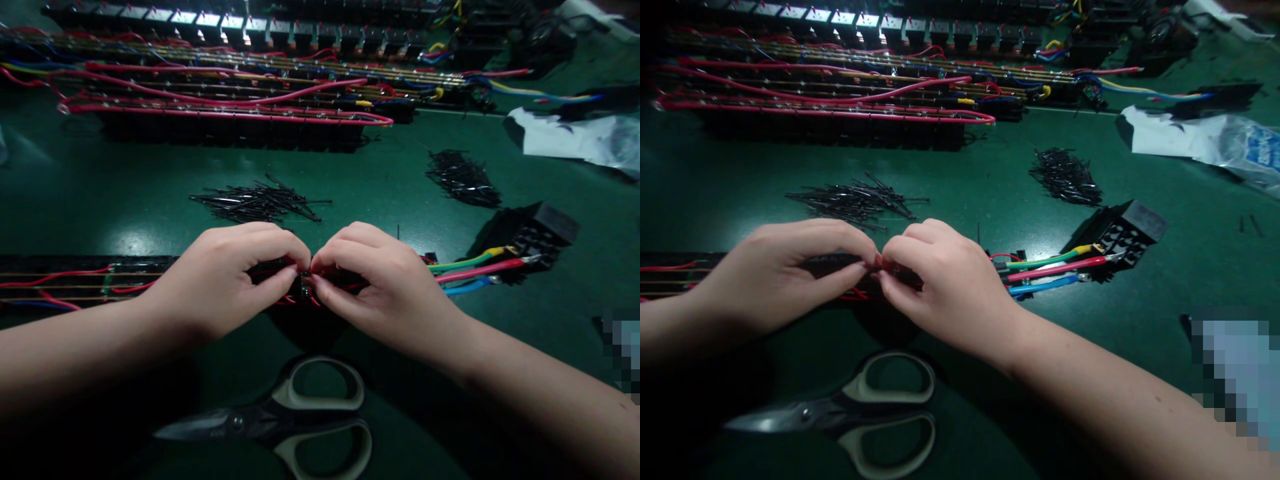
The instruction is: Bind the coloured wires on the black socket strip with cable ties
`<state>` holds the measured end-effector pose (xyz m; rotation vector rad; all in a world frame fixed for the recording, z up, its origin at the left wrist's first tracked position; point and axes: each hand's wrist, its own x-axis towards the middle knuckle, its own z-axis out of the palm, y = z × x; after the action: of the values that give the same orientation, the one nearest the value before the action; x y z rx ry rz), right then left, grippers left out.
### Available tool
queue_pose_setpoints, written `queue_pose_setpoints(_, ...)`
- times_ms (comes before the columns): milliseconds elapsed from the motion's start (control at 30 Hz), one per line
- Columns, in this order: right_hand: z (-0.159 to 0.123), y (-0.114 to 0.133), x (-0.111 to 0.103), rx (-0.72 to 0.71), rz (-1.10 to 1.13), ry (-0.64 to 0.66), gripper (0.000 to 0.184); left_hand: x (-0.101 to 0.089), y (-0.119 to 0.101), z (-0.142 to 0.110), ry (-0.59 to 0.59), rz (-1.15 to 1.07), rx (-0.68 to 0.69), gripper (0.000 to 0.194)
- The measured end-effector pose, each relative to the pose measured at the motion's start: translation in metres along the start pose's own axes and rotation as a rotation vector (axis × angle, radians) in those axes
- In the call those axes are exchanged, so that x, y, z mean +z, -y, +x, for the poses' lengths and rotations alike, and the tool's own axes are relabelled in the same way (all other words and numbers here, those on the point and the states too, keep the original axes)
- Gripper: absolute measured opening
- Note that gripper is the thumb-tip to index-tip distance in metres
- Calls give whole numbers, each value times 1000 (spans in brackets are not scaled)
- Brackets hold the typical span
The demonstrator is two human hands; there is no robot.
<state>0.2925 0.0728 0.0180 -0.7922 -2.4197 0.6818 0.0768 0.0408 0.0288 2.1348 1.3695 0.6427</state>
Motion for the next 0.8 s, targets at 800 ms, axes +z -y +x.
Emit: queue_pose_setpoints(800, 0, -2, 0, -47, 2, 8, 13, 2, 2, -3, -82, 104, 174, 19)
